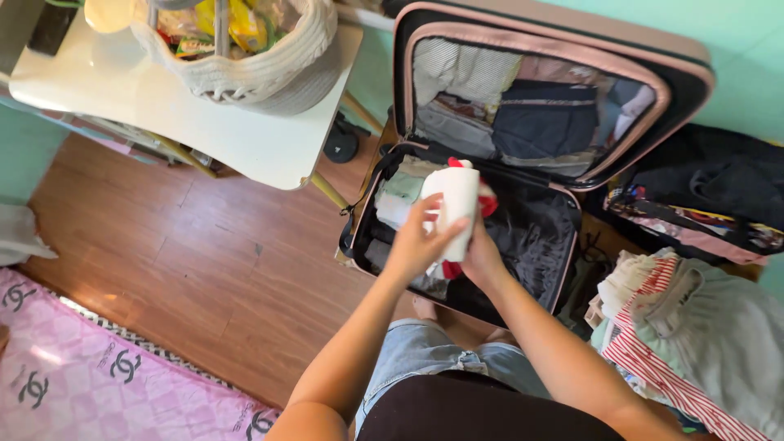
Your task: The recorder folds various pieces of clothing and neatly packs them into a suitcase.
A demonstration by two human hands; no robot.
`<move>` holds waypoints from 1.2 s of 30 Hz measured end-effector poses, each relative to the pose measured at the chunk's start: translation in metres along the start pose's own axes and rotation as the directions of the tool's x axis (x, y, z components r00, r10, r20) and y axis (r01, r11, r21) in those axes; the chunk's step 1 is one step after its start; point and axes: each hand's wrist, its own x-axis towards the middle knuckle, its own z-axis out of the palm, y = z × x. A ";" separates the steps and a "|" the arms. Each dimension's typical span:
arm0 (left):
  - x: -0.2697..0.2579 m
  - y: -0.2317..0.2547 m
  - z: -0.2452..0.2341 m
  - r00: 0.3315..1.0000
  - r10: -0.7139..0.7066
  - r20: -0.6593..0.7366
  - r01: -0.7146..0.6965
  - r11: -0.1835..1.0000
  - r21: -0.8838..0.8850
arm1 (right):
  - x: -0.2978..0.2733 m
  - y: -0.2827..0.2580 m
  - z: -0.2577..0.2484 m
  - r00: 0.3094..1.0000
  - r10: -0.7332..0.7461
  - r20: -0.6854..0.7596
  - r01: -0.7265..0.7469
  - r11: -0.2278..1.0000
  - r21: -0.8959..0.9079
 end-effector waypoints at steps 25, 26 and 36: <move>-0.016 -0.044 0.195 0.610 -0.299 0.734 0.698 0.641 -0.318 | -0.193 -0.239 -0.057 0.957 -0.232 -0.175 0.114 0.855 -0.507; -0.019 -0.065 0.207 0.638 -0.213 0.740 0.675 0.617 -0.404 | -0.202 -0.245 -0.060 0.966 -0.187 -0.178 0.086 0.884 -0.460; -0.045 -0.015 0.331 0.602 0.043 0.797 0.566 0.681 -0.464 | -0.348 -0.333 -0.238 0.748 -0.446 -0.492 -0.009 0.733 -0.680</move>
